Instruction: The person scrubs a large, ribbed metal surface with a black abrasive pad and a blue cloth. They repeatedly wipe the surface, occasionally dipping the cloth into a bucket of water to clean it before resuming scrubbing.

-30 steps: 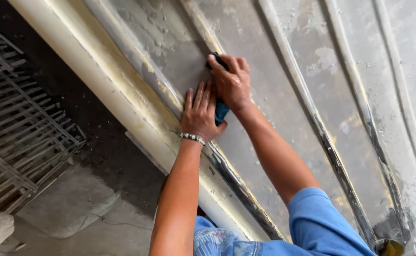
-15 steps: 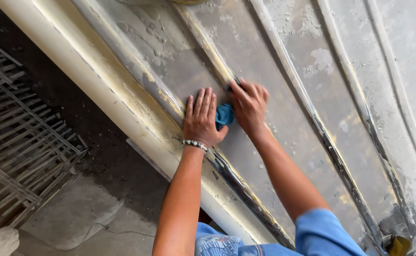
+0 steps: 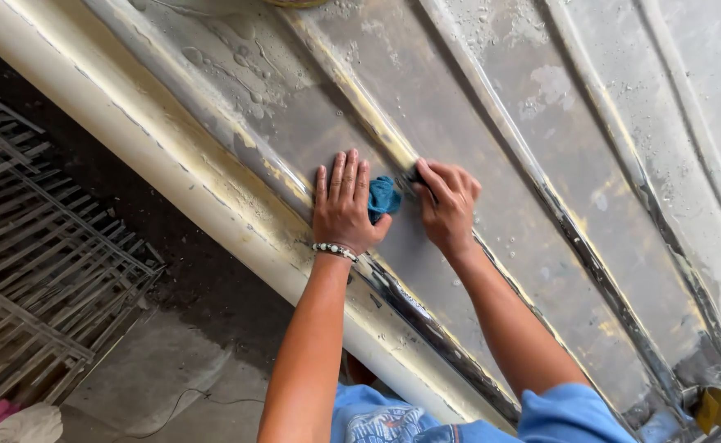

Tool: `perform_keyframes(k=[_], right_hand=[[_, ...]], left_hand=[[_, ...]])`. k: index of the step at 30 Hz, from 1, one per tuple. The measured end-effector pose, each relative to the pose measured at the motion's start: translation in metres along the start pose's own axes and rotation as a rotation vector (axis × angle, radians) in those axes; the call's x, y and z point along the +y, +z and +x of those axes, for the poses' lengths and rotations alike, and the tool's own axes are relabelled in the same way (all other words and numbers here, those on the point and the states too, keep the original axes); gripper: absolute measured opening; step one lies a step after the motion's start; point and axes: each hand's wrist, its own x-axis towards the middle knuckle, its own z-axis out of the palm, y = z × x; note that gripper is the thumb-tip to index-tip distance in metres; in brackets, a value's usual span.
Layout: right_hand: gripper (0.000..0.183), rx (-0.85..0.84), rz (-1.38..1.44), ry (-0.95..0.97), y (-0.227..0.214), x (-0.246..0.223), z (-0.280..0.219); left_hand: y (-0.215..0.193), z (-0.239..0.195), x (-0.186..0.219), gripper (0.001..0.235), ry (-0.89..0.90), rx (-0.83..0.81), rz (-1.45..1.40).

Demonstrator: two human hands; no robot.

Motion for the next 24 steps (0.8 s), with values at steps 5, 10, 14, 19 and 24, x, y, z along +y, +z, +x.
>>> perform_keyframes(k=[5,10,14,19,24], right_hand=[[0.04,0.012,0.027,-0.007,0.02,0.001,0.025],[0.041,0.053,0.021,-0.015,0.011,0.001,0.001],[0.043,0.036,-0.107,0.056,-0.035,0.02,-0.103],[0.04,0.049,-0.144,0.178,-0.073,0.026,-0.18],[0.037,0.109,0.045,0.385,-0.089,0.005,-0.213]], left_hand=[[0.005,0.0,0.002,0.094,0.037,0.027,0.015],[0.021,-0.008,-0.01,0.083,0.121,0.086,0.099],[0.022,-0.009,-0.009,0.063,0.243,0.08,0.169],[0.008,-0.006,-0.005,0.058,0.258,0.095,0.066],[0.023,0.001,-0.038,0.052,0.208,0.099,-0.188]])
